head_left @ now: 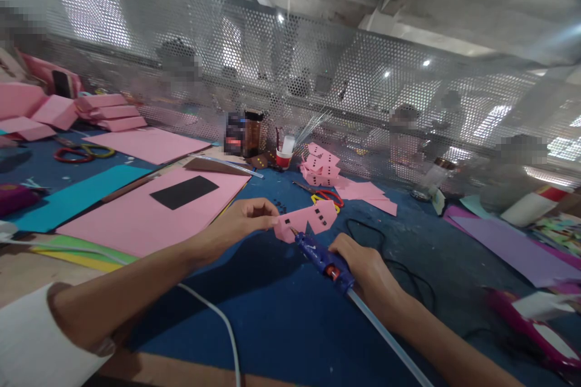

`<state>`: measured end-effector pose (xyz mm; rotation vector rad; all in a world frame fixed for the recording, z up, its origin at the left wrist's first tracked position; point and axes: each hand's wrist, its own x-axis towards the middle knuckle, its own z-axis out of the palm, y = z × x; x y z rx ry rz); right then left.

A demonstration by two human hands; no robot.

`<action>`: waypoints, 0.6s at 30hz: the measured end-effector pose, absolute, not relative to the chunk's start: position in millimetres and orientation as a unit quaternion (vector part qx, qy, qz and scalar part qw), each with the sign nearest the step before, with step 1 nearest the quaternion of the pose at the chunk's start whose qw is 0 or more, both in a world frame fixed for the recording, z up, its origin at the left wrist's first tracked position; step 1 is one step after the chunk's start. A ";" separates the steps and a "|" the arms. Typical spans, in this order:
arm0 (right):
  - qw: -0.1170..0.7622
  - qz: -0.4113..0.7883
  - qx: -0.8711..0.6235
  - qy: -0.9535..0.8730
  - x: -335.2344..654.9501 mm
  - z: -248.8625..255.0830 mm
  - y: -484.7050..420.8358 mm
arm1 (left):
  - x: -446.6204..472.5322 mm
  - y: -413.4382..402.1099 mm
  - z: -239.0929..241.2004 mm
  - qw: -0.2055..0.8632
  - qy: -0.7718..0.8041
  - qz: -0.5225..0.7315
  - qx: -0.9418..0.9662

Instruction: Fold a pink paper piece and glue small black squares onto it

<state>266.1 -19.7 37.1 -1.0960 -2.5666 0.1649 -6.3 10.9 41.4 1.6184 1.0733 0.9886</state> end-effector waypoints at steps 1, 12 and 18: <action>0.173 0.058 -0.386 -0.904 266.0 37.5 -19.7 | -6.2 10.9 41.7 0.464 0.438 0.401 0.657; 0.173 0.059 -0.381 -0.906 266.5 38.8 -20.4 | -6.1 10.2 42.0 0.469 0.432 0.402 0.658; 0.170 0.064 -0.393 -0.902 265.9 38.7 -20.6 | -6.0 9.8 42.4 0.467 0.434 0.402 0.657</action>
